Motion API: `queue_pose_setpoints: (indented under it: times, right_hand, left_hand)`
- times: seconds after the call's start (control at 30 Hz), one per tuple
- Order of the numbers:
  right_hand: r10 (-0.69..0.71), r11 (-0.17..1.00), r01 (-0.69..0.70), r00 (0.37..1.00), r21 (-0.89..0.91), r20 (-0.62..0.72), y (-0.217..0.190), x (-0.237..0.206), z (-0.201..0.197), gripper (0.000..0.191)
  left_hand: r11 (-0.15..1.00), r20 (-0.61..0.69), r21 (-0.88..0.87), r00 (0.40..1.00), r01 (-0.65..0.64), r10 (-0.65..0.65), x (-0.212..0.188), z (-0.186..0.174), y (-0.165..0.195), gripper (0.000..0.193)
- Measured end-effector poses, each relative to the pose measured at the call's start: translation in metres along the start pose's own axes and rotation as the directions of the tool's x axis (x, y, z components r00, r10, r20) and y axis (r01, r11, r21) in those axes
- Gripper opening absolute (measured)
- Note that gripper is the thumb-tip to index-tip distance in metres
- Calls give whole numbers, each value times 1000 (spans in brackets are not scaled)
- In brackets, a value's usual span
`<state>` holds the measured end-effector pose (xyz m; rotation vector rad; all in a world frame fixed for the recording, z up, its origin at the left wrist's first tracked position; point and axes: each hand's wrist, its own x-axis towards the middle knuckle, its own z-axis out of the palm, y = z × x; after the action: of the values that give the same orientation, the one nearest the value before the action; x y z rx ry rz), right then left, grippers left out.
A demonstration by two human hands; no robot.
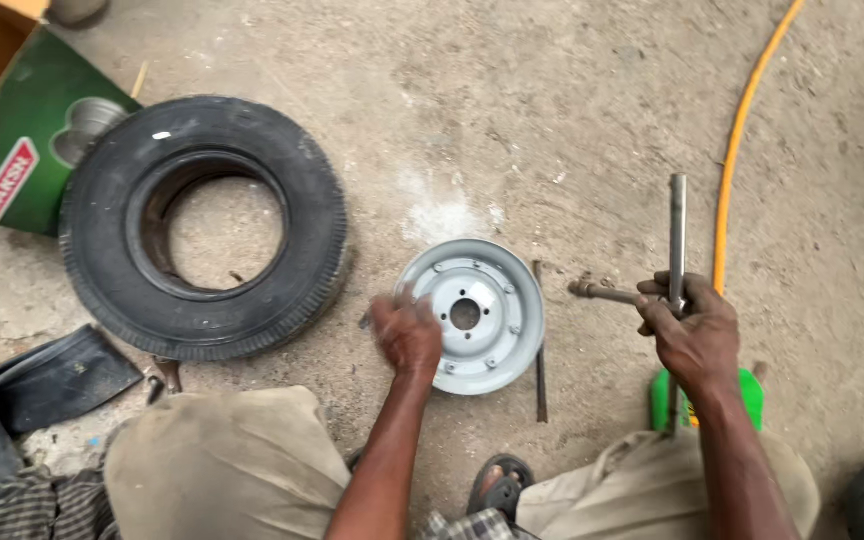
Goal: The person uses a socket wrench to tighten nuts on a wheel rim, then places a rim ring and the rim onto a tire. They secure the assembly by inserting and tightening nuts into the rim holes.
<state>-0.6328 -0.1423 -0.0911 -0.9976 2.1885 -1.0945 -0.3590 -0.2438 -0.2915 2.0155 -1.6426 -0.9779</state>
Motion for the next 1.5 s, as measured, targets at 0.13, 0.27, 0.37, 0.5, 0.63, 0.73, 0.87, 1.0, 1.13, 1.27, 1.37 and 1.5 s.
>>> queue_pose_setpoints:
  times: [0.13, 0.27, 0.37, 0.5, 0.63, 0.73, 0.87, 1.0, 1.13, 1.27, 1.37, 1.5]
  right_hand:
    - [68, 998, -69, 996, -13, -49, 33, 10, 8, 29]
    - [131, 991, -130, 989, 25, -66, 69, 13, 22, 28]
    - [211, 977, -211, 975, 15, -74, 82, 17, 24, 30]
    - [309, 948, -311, 950, -67, -38, 87, 23, 33, 27]
    - [339, 923, -328, 941, -204, 21, 96, 24, 46, 26]
    - [344, 915, -318, 937, -249, 67, 106, 22, 52, 24]
    - [319, 921, -296, 946, -255, 57, 117, 21, 54, 22]
    - [272, 932, -261, 962, -251, 11, 121, 21, 55, 19]
    - [311, 895, -296, 950, -332, -9, 122, 21, 56, 17]
    - [167, 948, -167, 986, -272, -25, 127, 22, 57, 16]
    - [255, 924, -239, 967, -297, 16, 131, 25, 57, 18]
    - [214, 911, -191, 977, -365, 24, 138, 26, 60, 19]
  left_hand:
    - [825, 317, 81, 799, -559, 511, -23, 42, 46, 12]
    - [851, 406, 61, 792, -522, 457, -38, 62, 54, 19]
    - [805, 500, 108, 732, -583, 463, -37, 61, 47, 18]
    - [772, 453, 125, 728, -623, 514, -32, 57, 50, 8]
    - [766, 479, 77, 698, -638, 533, -32, 50, 52, 24]
    - [703, 461, 135, 672, -698, 579, -36, 45, 48, 13]
    - [791, 487, 64, 711, -608, 507, -38, 44, 49, 37]
    - [898, 527, 100, 789, -428, 317, -41, 45, 58, 25]
    - [781, 469, 150, 739, -606, 484, -44, 38, 62, 42]
    - [849, 498, 149, 780, -507, 379, -44, 35, 66, 46]
    - [811, 477, 82, 737, -579, 478, -44, 37, 70, 48]
    - [788, 486, 130, 731, -602, 478, -43, 38, 77, 35]
